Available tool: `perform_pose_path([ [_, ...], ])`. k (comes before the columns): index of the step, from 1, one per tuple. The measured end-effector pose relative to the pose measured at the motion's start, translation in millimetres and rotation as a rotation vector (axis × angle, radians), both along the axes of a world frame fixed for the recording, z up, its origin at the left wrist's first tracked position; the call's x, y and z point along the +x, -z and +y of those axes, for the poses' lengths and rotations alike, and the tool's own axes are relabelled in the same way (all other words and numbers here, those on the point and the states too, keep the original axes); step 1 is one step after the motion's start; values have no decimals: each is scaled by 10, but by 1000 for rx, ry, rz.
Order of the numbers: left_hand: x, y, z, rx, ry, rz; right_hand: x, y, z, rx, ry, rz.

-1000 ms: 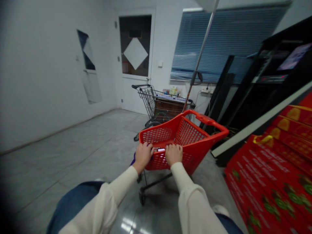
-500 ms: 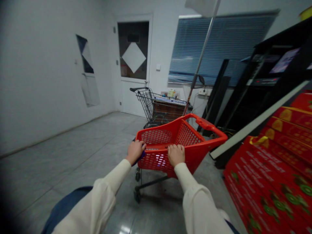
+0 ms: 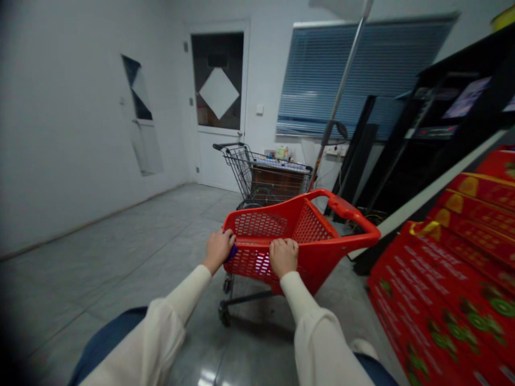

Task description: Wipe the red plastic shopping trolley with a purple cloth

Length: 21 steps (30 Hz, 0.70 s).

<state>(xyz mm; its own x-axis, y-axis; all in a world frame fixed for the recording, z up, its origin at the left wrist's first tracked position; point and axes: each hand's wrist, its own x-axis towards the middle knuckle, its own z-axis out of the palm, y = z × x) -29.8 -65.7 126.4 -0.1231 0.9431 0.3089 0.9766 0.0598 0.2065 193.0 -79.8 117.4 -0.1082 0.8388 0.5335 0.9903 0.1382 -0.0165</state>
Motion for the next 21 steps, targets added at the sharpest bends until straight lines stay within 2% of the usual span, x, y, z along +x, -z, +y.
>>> perform_pose_path([
  [3, 220, -19, -36, 31, -15, -29, -66, 35, -21, 25, 8, 45],
  [7, 564, -74, -48, 59, 92, -31, -51, 46, -44, 17, -14, 33],
  [10, 474, -59, -9, 46, 111, -20, 11, 60, -48, 14, -31, 40],
  [13, 246, -17, 19, 42, 50, -26, 28, 83, -43, 21, -36, 65],
  [15, 193, -13, 12, 36, 4, -36, -2, 96, -41, 27, -37, 81],
  [17, 268, -35, -15, 25, 0, -35, -50, 102, -46, 26, -39, 91],
  [21, 551, -75, -66, 67, 119, 1, -108, 54, -82, 4, -37, 78],
])
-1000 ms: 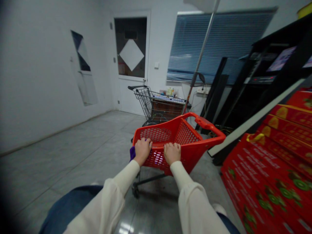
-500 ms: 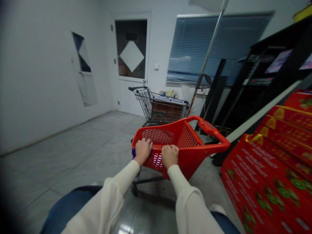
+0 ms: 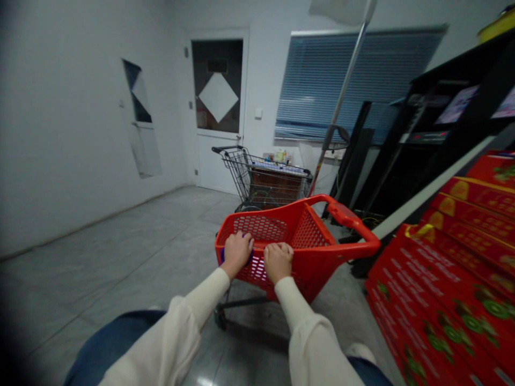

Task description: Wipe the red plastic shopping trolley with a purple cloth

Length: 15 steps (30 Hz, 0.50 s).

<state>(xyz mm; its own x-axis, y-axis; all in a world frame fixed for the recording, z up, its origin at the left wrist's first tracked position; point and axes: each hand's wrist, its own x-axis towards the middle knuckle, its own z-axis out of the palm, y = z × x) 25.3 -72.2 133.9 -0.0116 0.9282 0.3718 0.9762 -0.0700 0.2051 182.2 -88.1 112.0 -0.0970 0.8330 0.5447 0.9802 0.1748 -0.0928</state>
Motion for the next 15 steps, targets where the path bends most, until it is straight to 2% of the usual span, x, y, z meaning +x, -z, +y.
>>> perform_pose_path([
  [2, 53, 3, 6, 16, 34, 22, 39, -79, -22, -29, -38, -54],
  [5, -32, 13, 56, -3, 38, 45, 207, -257, -35, -52, -117, -175],
  [8, -211, -7, 119, -40, 2, 45, 416, -418, -29, 12, 80, -182],
  [9, -266, -20, 136, -53, -18, 40, 465, -448, -29, -4, 103, -209],
  [12, -342, -64, 157, -84, -83, 27, 496, -461, -43, -28, 76, -264],
  [15, -208, -87, 124, -84, -100, 20, 397, -407, -57, -20, 43, -255],
])
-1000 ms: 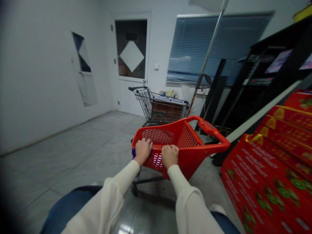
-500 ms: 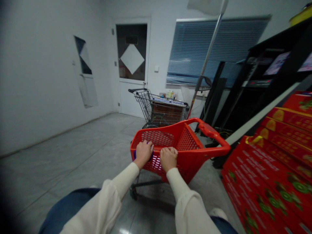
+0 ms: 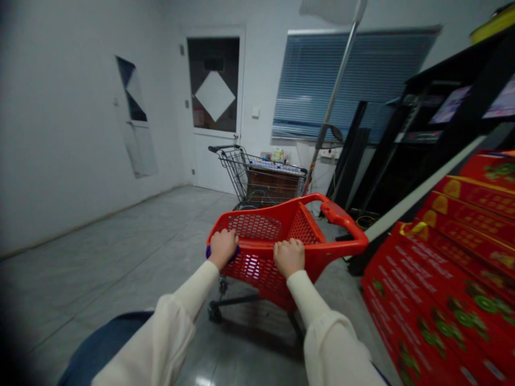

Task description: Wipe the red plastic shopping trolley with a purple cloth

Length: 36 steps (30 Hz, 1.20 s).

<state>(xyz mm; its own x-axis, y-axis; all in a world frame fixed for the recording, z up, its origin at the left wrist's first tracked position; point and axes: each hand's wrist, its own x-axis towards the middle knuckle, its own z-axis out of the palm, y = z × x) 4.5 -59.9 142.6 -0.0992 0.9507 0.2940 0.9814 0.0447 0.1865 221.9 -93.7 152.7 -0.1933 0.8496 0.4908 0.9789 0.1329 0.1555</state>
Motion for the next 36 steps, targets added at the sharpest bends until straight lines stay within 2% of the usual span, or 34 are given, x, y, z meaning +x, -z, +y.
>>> perform_pose_path([
  [4, 310, 25, -80, 81, 121, -21, -143, 59, 10, 35, -30, 18],
  [6, 320, 50, -91, 117, 170, -19, -181, 74, 24, 40, -53, 23],
  [9, 74, 69, -52, 114, 164, 11, -215, 95, 50, 44, -85, 39],
  [11, -128, 58, -13, 94, 106, 28, -241, 111, 69, 56, -92, 61],
  [13, -217, 37, 13, 71, 56, 22, -276, 126, 89, 71, -94, 83],
  [15, -145, 21, 16, 66, 68, 9, -313, 134, 107, 79, -97, 94],
  [20, 256, 51, -17, 151, 186, 6, -332, 96, 104, 74, -116, 63],
  [22, 266, 70, 1, 156, 187, 4, -289, 50, 66, 75, -123, 27],
  [27, 6, 50, 94, 128, 148, 24, -90, -81, -45, 191, 10, -4],
  [29, -12, 21, 107, 111, 121, 16, -36, -93, -50, 194, 6, -7],
  [32, 156, -11, 77, 115, 112, -16, -27, -60, -15, 197, -38, 16],
  [36, 402, -1, 21, 186, 206, -28, -54, -13, 30, 222, -54, 39],
])
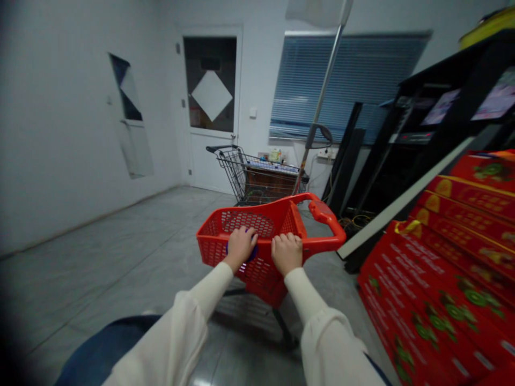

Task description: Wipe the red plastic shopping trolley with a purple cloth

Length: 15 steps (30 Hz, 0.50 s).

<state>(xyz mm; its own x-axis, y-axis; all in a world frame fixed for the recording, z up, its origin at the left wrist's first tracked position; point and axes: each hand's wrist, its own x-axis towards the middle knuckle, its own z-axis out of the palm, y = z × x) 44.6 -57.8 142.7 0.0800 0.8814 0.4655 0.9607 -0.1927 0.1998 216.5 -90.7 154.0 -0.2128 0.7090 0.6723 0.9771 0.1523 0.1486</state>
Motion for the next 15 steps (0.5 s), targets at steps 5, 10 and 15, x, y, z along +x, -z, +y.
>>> perform_pose_path([
  [5, -358, 57, 72, -6, -11, 41, -8, 12, 3, 15, -8, -11],
  [10, -573, 10, 119, -68, -148, 24, -78, 39, 14, 36, -15, 10],
  [15, -4, -90, 13, -35, 20, 22, -108, 41, 29, 24, -14, 11],
])
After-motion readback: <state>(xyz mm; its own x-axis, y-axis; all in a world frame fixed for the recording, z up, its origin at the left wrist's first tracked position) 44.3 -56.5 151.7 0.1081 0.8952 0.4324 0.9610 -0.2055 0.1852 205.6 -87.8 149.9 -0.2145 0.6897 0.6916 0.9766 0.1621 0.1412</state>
